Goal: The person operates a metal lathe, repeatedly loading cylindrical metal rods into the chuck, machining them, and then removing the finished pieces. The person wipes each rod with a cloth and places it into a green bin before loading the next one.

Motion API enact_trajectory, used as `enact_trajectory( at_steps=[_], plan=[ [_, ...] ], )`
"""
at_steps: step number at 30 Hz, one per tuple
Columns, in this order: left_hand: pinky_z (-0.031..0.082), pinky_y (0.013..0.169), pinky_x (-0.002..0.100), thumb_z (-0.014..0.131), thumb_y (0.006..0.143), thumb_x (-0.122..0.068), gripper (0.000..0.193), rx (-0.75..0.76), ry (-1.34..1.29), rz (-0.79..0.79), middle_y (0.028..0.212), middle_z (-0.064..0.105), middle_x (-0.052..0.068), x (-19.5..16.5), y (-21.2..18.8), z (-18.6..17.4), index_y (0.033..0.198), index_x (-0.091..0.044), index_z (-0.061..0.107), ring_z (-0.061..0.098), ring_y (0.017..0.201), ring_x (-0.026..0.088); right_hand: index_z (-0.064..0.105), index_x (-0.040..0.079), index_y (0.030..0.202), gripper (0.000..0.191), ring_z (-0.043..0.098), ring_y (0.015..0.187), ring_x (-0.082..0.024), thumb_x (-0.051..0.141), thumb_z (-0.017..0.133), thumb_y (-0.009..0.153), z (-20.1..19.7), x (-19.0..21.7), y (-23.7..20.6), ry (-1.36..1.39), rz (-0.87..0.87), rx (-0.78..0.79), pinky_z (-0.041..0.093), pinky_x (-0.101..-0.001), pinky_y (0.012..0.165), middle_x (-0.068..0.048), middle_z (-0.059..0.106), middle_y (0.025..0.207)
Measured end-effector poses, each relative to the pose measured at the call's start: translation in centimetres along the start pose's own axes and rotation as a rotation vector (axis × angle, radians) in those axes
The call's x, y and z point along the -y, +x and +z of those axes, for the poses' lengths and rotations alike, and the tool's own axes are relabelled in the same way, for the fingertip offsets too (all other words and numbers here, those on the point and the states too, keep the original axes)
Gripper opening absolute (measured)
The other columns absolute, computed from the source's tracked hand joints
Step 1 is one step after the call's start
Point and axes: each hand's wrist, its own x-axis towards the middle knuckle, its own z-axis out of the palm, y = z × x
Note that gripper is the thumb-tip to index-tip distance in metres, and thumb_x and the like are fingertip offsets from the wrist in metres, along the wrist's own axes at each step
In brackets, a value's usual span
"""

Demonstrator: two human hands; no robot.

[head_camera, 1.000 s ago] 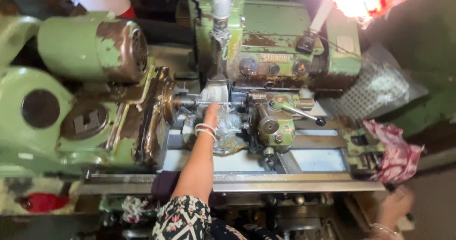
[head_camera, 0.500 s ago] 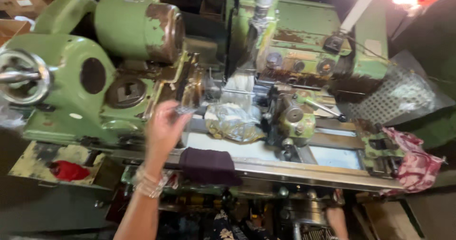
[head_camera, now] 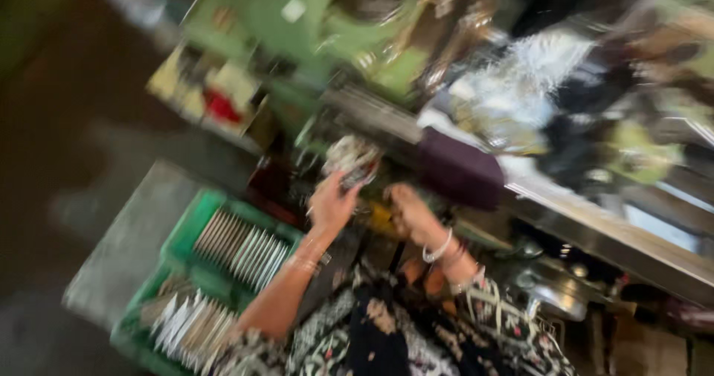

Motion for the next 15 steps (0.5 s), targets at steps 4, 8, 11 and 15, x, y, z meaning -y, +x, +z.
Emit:
enact_trajectory(
  at_steps=[4,8,11,15],
  plan=[
    [0.054,0.068,0.042,0.076,0.093,-0.036,0.036,0.034,-0.08,0.081,0.094,0.072,0.01,0.1,0.1,-2.5,0.117,-0.011,0.066,0.069,0.081,0.034,0.053,0.025,0.101,0.011,0.03,0.05,-0.005,0.033,0.049,0.108,5.3,-0.2,1.7,0.178,0.048,0.149,0.02,-0.0204,0.04,0.007,0.039,0.069],
    [0.053,0.064,0.042,0.073,0.096,-0.039,0.036,0.014,-0.027,0.085,0.09,0.069,0.007,1.5,0.1,-5.1,0.119,-0.013,0.063,0.067,0.076,0.031,0.054,0.023,0.1,0.016,0.028,0.051,-0.005,0.033,0.046,0.11,8.6,-0.5,2.5,0.207,0.045,0.112,0.019,-0.0195,0.041,0.007,0.037,0.069],
    [0.051,0.064,0.043,0.071,0.095,-0.037,0.039,0.039,-0.023,0.099,0.092,0.067,0.008,3.3,-0.5,-6.2,0.123,-0.013,0.06,0.066,0.077,0.031,0.054,0.021,0.1,0.018,0.027,0.05,-0.005,0.031,0.043,0.11,10.0,-0.4,3.2,0.145,0.1,0.182,0.019,-0.0196,0.04,0.006,0.039,0.07],
    [0.048,0.057,0.044,0.071,0.09,-0.034,0.04,0.215,0.039,0.427,0.083,0.06,0.008,7.6,0.0,-8.1,0.123,-0.016,0.059,0.063,0.067,0.029,0.053,0.02,0.098,0.016,0.026,0.048,-0.004,0.026,0.044,0.109,9.9,0.0,3.0,-0.006,0.27,0.419,0.018,-0.0205,0.038,0.006,0.037,0.067]
  ],
)
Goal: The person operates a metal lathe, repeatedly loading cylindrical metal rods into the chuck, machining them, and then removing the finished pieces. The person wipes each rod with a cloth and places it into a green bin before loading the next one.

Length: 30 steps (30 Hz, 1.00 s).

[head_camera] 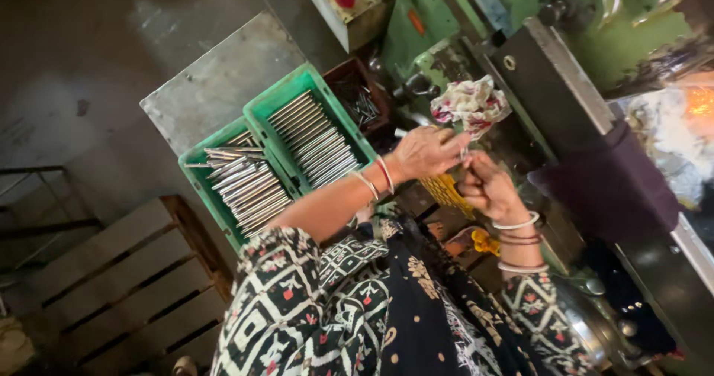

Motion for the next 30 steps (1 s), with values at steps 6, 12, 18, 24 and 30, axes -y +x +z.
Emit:
enact_trajectory(
  at_steps=[6,12,18,24,30],
  plan=[
    [0.048,0.054,0.046,0.066,0.096,-0.042,0.044,0.146,0.029,0.016,0.081,0.061,0.011,1.5,-0.8,-0.5,0.126,-0.012,0.054,0.063,0.065,0.031,0.056,0.02,0.1,0.016,0.027,0.046,-0.003,0.025,0.043,0.108,-0.1,-1.4,1.3,-0.012,0.056,-0.091,0.018,-0.0185,0.037,0.008,0.036,0.066],
    [0.054,0.076,0.05,0.055,0.101,-0.043,0.053,-0.156,-0.504,-1.094,0.093,0.071,0.025,-5.6,-2.2,3.4,0.131,-0.001,0.044,0.07,0.089,0.043,0.058,0.011,0.11,0.007,0.044,0.073,-0.006,0.015,0.054,0.115,0.8,-6.6,7.7,-0.323,-0.768,-0.427,0.036,-0.0234,0.06,0.003,0.052,0.09],
    [0.048,0.075,0.049,0.062,0.09,-0.013,0.012,-0.049,0.112,-0.918,0.086,0.062,0.015,2.5,-14.0,1.2,0.099,-0.006,0.068,0.061,0.085,0.036,0.055,0.021,0.108,0.006,0.038,0.054,-0.008,0.025,0.059,0.106,-4.4,-5.7,7.6,0.213,-0.598,-0.58,0.029,-0.0227,0.044,0.004,0.046,0.076],
    [0.055,0.079,0.051,0.067,0.098,-0.026,0.023,0.055,0.142,-1.411,0.091,0.068,0.021,7.3,-23.8,-0.4,0.092,-0.004,0.073,0.068,0.09,0.042,0.056,0.018,0.111,0.011,0.032,0.056,-0.007,0.029,0.057,0.111,-8.9,-6.7,3.4,0.184,-0.518,-0.623,0.025,-0.023,0.046,0.005,0.043,0.074],
    [0.052,0.076,0.049,0.062,0.088,-0.006,0.01,-0.055,0.464,-0.986,0.086,0.066,0.017,8.4,-24.6,-6.5,0.091,-0.008,0.071,0.065,0.085,0.037,0.058,0.016,0.112,0.018,0.026,0.055,-0.006,0.034,0.058,0.114,-11.3,-8.9,1.4,0.274,-0.523,-0.499,0.022,-0.0221,0.048,0.006,0.03,0.066]
  ],
)
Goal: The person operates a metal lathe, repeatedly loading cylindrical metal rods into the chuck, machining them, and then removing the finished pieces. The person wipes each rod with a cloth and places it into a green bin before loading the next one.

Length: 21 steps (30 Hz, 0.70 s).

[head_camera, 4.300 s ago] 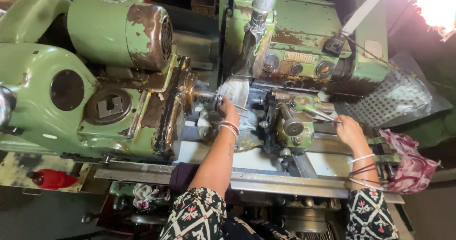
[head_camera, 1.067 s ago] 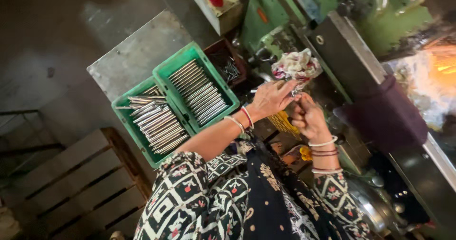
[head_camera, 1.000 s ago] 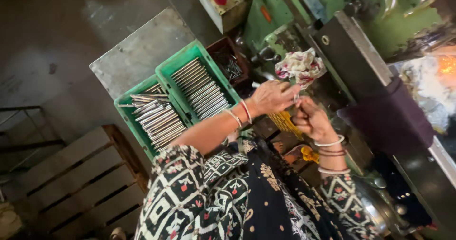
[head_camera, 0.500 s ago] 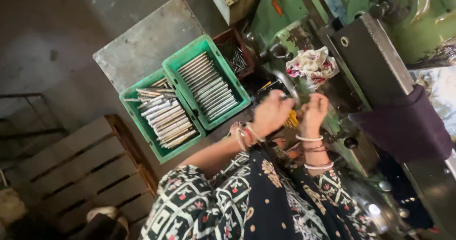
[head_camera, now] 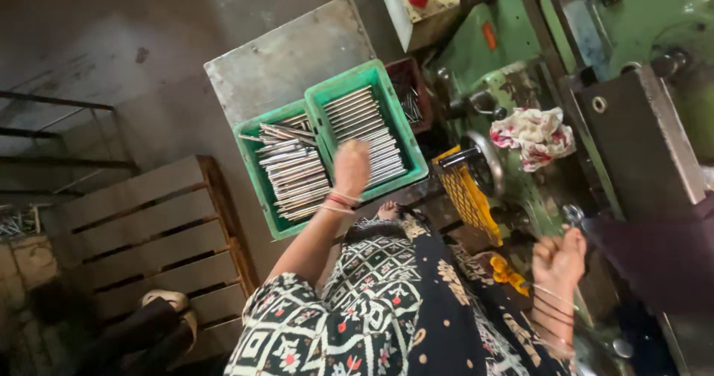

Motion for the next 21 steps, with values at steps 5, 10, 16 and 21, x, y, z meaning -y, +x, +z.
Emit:
enact_trajectory(
  at_steps=[5,10,16,21],
  plan=[
    [0.05,0.085,0.051,0.067,0.072,-0.012,0.022,-0.178,0.211,-0.291,0.099,0.069,0.017,9.5,2.2,-7.4,0.093,-0.012,0.074,0.064,0.098,0.04,0.061,0.015,0.114,0.019,0.032,0.061,-0.007,0.035,0.06,0.115,-1.2,2.3,-0.6,0.171,0.052,-0.001,0.025,-0.0209,0.05,0.006,0.034,0.071],
    [0.052,0.095,0.054,0.073,0.077,-0.023,0.028,0.256,0.053,-0.421,0.12,0.066,0.017,13.4,2.5,-11.4,0.105,-0.021,0.077,0.06,0.113,0.045,0.061,0.018,0.124,0.023,0.033,0.064,-0.008,0.038,0.052,0.117,-0.1,3.7,-0.2,0.203,0.071,0.094,0.032,-0.0235,0.054,0.007,0.035,0.073],
    [0.041,0.109,0.053,0.086,0.072,-0.037,0.034,0.386,0.171,-0.332,0.116,0.072,0.01,12.0,4.1,-14.8,0.102,-0.022,0.079,0.055,0.122,0.043,0.057,0.026,0.112,0.023,0.028,0.055,-0.006,0.048,0.052,0.116,-0.4,3.4,3.0,0.075,0.114,0.15,0.031,-0.0236,0.049,0.008,0.025,0.068],
    [0.06,0.096,0.039,0.077,0.086,-0.03,0.023,0.17,-0.28,-0.291,0.104,0.083,0.009,11.2,4.4,-17.8,0.105,-0.02,0.082,0.079,0.098,0.024,0.052,0.021,0.109,0.022,0.032,0.056,-0.012,0.043,0.054,0.105,-0.7,3.1,4.9,-0.102,0.17,0.483,0.032,-0.031,0.051,0.003,0.029,0.068]
  ],
)
